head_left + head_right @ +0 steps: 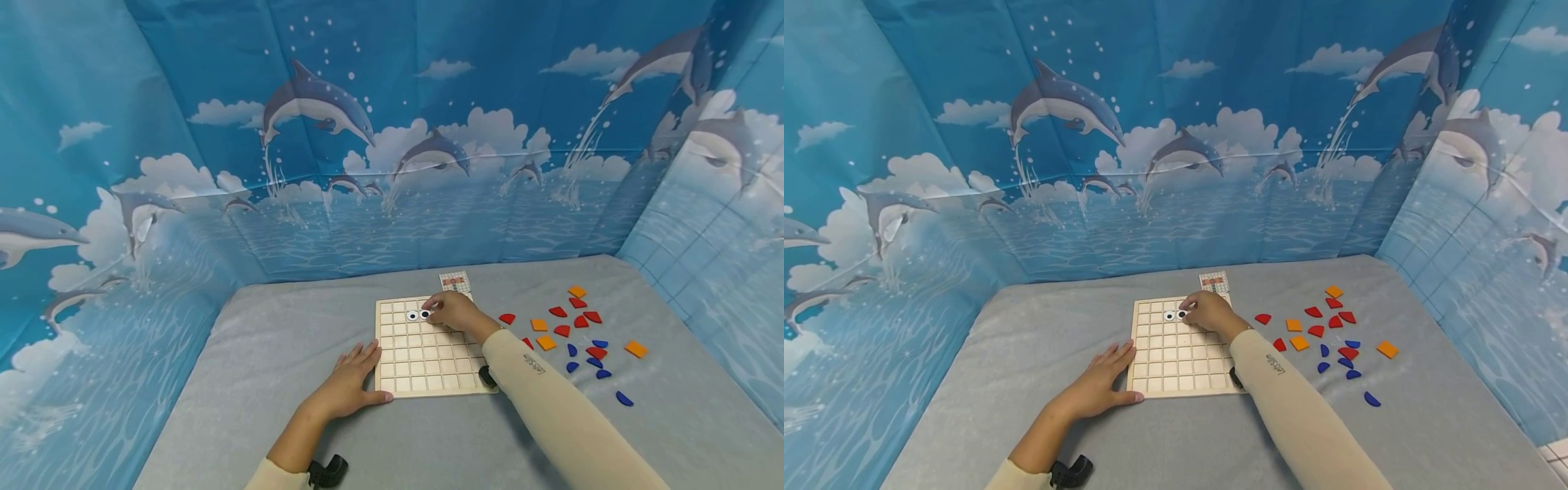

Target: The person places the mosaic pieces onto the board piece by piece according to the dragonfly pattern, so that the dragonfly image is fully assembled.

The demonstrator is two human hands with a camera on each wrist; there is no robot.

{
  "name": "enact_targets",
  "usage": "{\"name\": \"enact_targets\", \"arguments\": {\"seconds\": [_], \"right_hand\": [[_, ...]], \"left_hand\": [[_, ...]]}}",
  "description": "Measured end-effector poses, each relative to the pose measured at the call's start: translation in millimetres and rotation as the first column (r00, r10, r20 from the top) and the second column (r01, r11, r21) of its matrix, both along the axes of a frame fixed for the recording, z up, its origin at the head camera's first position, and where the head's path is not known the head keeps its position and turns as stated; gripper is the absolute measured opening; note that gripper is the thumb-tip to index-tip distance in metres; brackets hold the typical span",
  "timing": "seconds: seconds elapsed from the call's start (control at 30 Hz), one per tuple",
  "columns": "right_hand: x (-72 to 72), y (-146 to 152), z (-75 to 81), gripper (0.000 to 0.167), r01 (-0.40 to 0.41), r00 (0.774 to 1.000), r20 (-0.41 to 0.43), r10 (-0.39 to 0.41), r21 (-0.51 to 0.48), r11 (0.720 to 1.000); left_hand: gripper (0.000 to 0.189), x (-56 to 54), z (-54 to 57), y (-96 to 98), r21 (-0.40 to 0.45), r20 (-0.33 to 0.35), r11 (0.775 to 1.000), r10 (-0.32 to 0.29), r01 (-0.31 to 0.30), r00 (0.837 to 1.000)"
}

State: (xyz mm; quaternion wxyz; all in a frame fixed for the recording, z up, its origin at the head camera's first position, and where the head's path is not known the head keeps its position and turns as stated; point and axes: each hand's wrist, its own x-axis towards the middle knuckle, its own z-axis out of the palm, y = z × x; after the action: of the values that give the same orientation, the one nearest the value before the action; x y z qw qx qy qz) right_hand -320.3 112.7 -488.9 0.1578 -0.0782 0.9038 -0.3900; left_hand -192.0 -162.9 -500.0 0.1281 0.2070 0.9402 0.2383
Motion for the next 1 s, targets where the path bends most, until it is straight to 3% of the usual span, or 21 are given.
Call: {"name": "enact_targets", "arguments": {"seconds": [0.57, 0.8, 1.0], "right_hand": [[0.2, 14.5, 2.9, 0.046, -0.019, 0.996, 0.088, 0.036, -0.182, 0.983], [-0.3, 23.8, 7.2, 0.057, 0.053, 0.989, 0.147, -0.001, -0.351, 0.935], [7.6, 33.6, 17.1, 0.057, 0.052, 0.996, 0.087, -0.017, -0.427, 0.903]], "left_hand": [[0.098, 0.1, 1.2, -0.9, 0.001, 0.01, 1.0, -0.007, 0.007, 1.0], [0.098, -0.2, 0.6, -1.3, 0.001, 0.005, 1.0, -0.019, 0.019, 1.0], [0.097, 0.5, 0.8, -0.9, 0.009, 0.011, 1.0, -0.014, 0.014, 1.0]]}}
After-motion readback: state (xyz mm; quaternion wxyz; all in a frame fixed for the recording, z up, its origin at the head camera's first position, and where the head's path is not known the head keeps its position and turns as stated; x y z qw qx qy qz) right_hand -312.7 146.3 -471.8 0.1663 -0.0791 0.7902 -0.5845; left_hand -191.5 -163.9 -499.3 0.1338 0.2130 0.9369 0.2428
